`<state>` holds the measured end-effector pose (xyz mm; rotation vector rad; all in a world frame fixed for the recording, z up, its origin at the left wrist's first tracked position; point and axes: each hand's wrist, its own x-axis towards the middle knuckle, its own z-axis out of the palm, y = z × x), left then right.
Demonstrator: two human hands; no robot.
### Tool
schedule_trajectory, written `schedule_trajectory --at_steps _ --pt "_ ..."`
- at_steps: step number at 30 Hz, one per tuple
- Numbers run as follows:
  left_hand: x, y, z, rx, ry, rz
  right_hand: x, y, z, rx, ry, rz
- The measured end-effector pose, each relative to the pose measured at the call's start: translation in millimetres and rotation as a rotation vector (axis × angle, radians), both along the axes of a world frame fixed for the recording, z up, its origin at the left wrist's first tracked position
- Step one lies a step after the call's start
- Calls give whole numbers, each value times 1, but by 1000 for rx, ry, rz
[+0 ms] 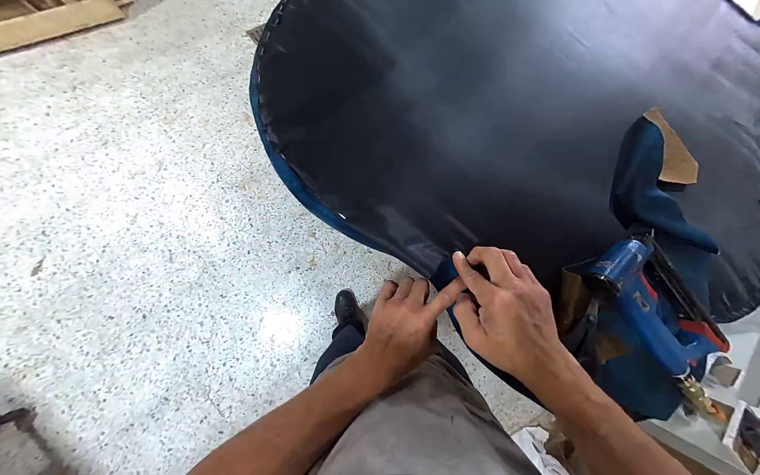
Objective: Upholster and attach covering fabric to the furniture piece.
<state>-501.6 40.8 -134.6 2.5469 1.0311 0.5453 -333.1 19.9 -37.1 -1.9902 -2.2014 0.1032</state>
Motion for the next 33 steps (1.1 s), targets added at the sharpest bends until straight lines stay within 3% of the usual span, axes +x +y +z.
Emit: schedule_trajectory --at_steps 3,7,11,14,19,22,25,28,30,33 --pt "3 -2 0 -24 11 15 22 -3 27 -84 85 -22" --pt "6 -3 2 -43 1 25 134 -82 69 52 -80 -351" --pt "8 -7 7 -88 1 43 218 -152 39 -280 -122 -497" --pt "9 -10 6 -100 -24 51 236 -149 25 -278 -63 -455" --pt "14 -15 4 -138 -72 91 246 -113 73 -467 62 -523" --pt "19 -17 2 -146 -121 130 254 -82 141 -464 -7 -390" --pt "23 -23 2 -165 -157 175 202 -21 188 -512 69 -147" --pt "24 -25 0 -145 -166 189 138 36 178 -550 71 112" --pt "26 -26 0 -142 -176 197 118 53 147 -439 -61 212" --pt "26 -27 -1 -128 -192 210 104 68 123 -400 -71 274"
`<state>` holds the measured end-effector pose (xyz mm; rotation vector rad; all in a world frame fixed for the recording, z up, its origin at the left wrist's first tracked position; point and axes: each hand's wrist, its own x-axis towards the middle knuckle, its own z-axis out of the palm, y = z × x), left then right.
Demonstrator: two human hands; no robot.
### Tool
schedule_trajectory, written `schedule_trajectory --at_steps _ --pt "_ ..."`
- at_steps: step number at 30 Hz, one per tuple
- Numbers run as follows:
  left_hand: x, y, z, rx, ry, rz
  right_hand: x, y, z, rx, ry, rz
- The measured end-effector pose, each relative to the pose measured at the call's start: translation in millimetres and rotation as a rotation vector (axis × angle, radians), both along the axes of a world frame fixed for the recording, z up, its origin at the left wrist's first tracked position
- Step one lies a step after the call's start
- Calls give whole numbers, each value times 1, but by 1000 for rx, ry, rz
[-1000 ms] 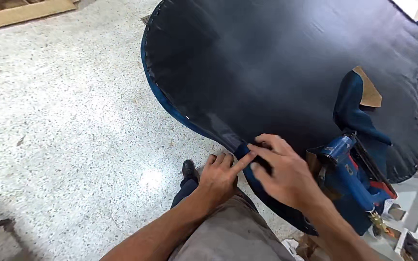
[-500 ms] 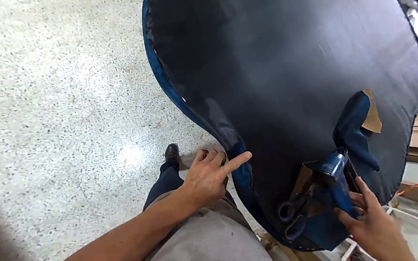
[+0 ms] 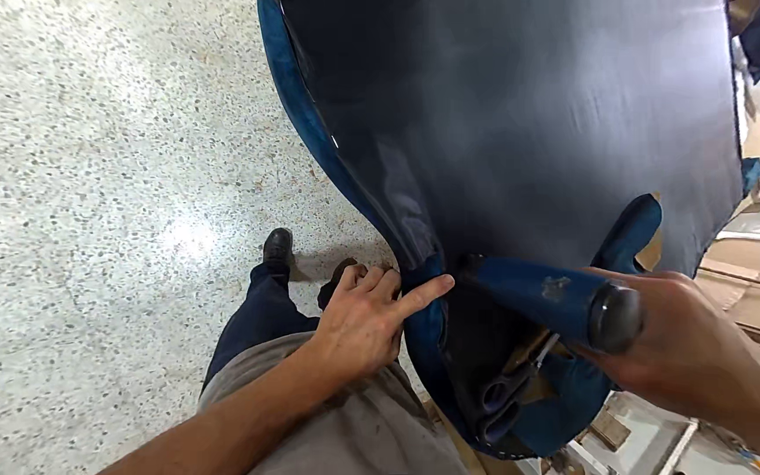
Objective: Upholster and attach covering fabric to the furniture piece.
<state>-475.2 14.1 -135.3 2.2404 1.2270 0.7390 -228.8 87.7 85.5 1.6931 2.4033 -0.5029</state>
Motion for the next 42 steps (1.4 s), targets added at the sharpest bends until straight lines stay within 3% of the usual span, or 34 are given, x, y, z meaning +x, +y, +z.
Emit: schedule_trajectory --at_steps 12,20,25,31,42 --pt "-2 1 1 -26 0 -4 0 11 -15 -51 58 -24" --pt "-2 1 2 -30 14 3 -5 16 -14 -85 -24 -70" --pt "-4 2 3 -18 31 -6 22 4 4 -27 55 -121" --pt "-11 7 -1 95 59 -56 23 -7 9 92 41 20" --pt "-18 10 0 99 87 -102 1 -1 -13 4 11 67"
